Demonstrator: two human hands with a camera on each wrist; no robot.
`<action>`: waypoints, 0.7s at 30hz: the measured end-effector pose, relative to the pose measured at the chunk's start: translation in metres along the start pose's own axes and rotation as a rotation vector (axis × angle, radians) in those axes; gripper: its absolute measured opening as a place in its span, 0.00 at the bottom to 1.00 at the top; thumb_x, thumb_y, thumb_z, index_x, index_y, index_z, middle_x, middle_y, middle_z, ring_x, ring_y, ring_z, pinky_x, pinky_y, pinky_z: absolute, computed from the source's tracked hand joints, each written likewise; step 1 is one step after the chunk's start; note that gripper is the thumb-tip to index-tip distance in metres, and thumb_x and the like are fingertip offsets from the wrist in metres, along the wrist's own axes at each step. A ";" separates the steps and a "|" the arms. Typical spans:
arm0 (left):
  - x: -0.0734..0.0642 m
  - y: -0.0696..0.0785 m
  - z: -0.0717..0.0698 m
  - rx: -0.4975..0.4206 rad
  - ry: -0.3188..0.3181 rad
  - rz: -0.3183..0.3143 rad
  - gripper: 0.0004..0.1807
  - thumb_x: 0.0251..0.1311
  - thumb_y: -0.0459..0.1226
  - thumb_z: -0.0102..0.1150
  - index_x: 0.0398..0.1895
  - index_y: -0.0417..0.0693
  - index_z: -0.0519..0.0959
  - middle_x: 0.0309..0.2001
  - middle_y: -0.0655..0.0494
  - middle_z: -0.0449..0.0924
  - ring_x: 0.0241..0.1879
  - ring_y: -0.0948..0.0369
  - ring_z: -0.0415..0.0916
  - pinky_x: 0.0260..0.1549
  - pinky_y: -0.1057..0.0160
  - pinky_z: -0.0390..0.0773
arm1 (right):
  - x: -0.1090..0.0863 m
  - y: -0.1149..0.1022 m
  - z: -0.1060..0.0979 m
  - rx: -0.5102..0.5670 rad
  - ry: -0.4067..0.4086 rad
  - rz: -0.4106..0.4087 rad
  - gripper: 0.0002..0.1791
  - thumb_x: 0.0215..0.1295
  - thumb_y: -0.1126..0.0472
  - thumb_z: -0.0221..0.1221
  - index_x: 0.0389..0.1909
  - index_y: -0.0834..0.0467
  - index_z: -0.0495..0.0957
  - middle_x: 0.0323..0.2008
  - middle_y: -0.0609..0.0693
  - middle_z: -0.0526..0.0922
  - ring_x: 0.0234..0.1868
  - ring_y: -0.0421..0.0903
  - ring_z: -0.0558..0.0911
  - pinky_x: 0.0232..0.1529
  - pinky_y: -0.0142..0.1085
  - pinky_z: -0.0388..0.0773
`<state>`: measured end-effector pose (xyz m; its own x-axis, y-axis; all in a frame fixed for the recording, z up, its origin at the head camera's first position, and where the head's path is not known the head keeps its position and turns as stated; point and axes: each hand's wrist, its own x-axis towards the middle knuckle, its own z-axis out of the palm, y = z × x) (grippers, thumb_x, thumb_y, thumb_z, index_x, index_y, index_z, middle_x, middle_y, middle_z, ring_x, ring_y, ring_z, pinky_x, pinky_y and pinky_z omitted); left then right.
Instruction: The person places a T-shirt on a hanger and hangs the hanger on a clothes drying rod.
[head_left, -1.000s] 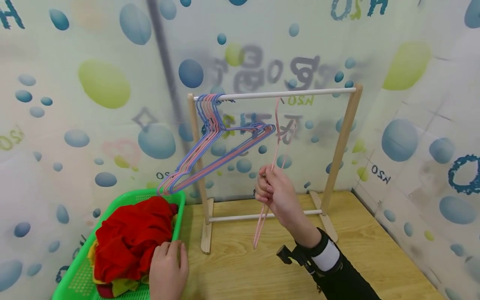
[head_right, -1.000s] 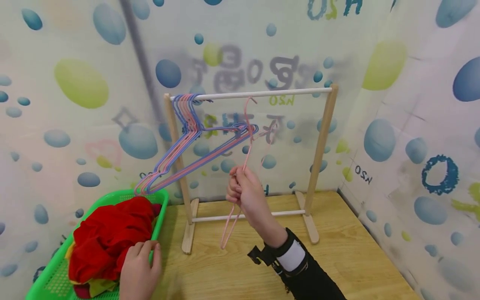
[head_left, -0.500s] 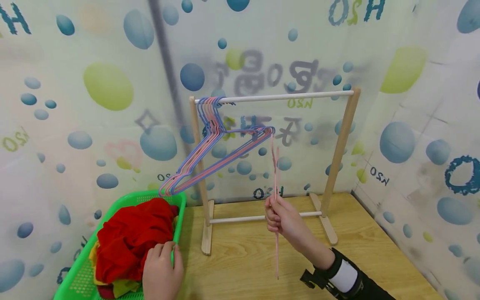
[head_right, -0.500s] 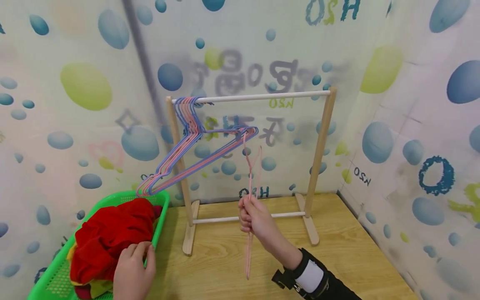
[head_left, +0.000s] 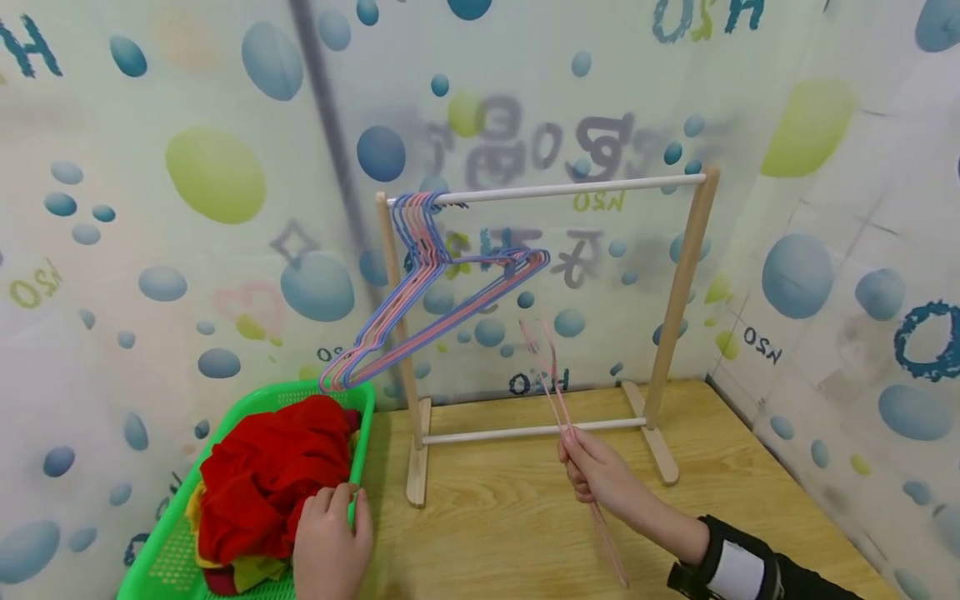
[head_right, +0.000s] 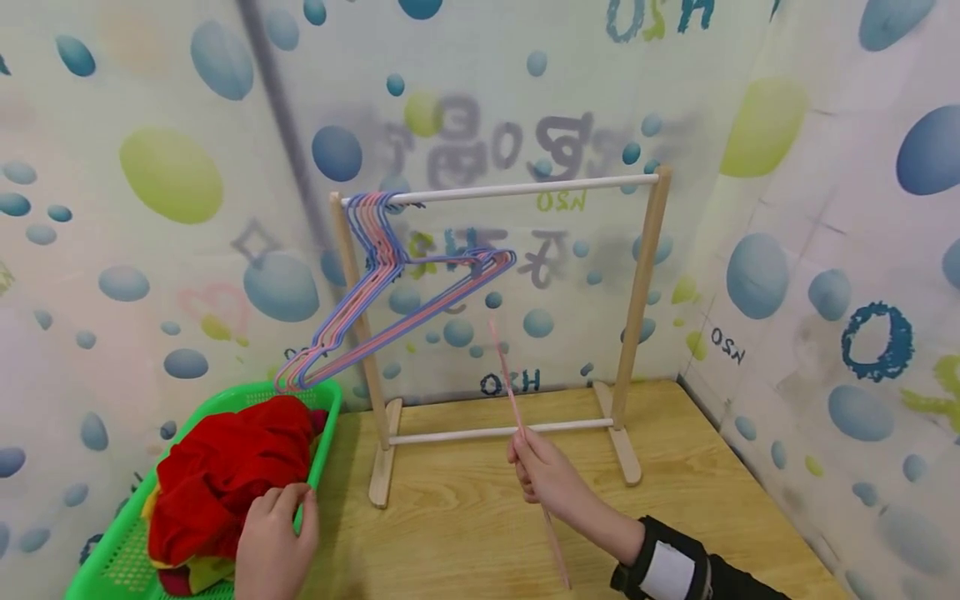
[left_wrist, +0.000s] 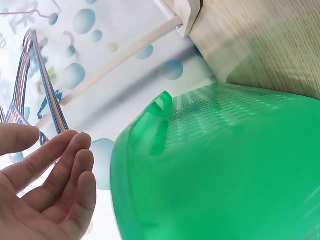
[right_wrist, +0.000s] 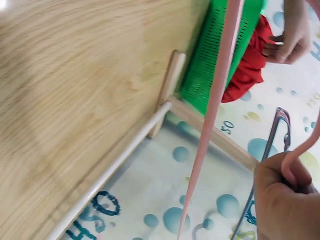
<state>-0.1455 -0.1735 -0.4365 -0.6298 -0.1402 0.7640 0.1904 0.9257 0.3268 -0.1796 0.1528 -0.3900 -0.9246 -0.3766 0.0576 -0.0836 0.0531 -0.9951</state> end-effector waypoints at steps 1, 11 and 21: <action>-0.001 0.000 0.000 -0.001 0.004 0.005 0.03 0.47 0.32 0.60 0.22 0.39 0.79 0.20 0.48 0.73 0.22 0.50 0.67 0.21 0.53 0.69 | -0.001 0.002 -0.002 -0.021 -0.001 0.007 0.18 0.76 0.55 0.30 0.32 0.63 0.61 0.15 0.45 0.55 0.14 0.35 0.55 0.15 0.27 0.54; -0.003 -0.003 0.000 -0.014 0.051 0.043 0.03 0.46 0.31 0.60 0.22 0.38 0.79 0.21 0.46 0.74 0.22 0.49 0.67 0.22 0.52 0.70 | -0.012 0.017 -0.026 -0.311 0.066 0.007 0.22 0.75 0.53 0.32 0.37 0.68 0.66 0.15 0.44 0.58 0.13 0.35 0.57 0.14 0.26 0.57; -0.001 -0.003 -0.007 -0.019 -0.037 -0.092 0.03 0.50 0.31 0.59 0.22 0.41 0.80 0.20 0.50 0.73 0.23 0.54 0.66 0.22 0.53 0.71 | -0.016 0.022 -0.038 -0.621 0.187 -0.077 0.16 0.73 0.53 0.40 0.34 0.55 0.74 0.13 0.43 0.56 0.11 0.35 0.53 0.13 0.27 0.55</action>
<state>-0.1404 -0.1789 -0.4341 -0.6726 -0.2108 0.7094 0.1447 0.9026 0.4054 -0.1808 0.1948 -0.4096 -0.9517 -0.2365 0.1957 -0.2997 0.5779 -0.7591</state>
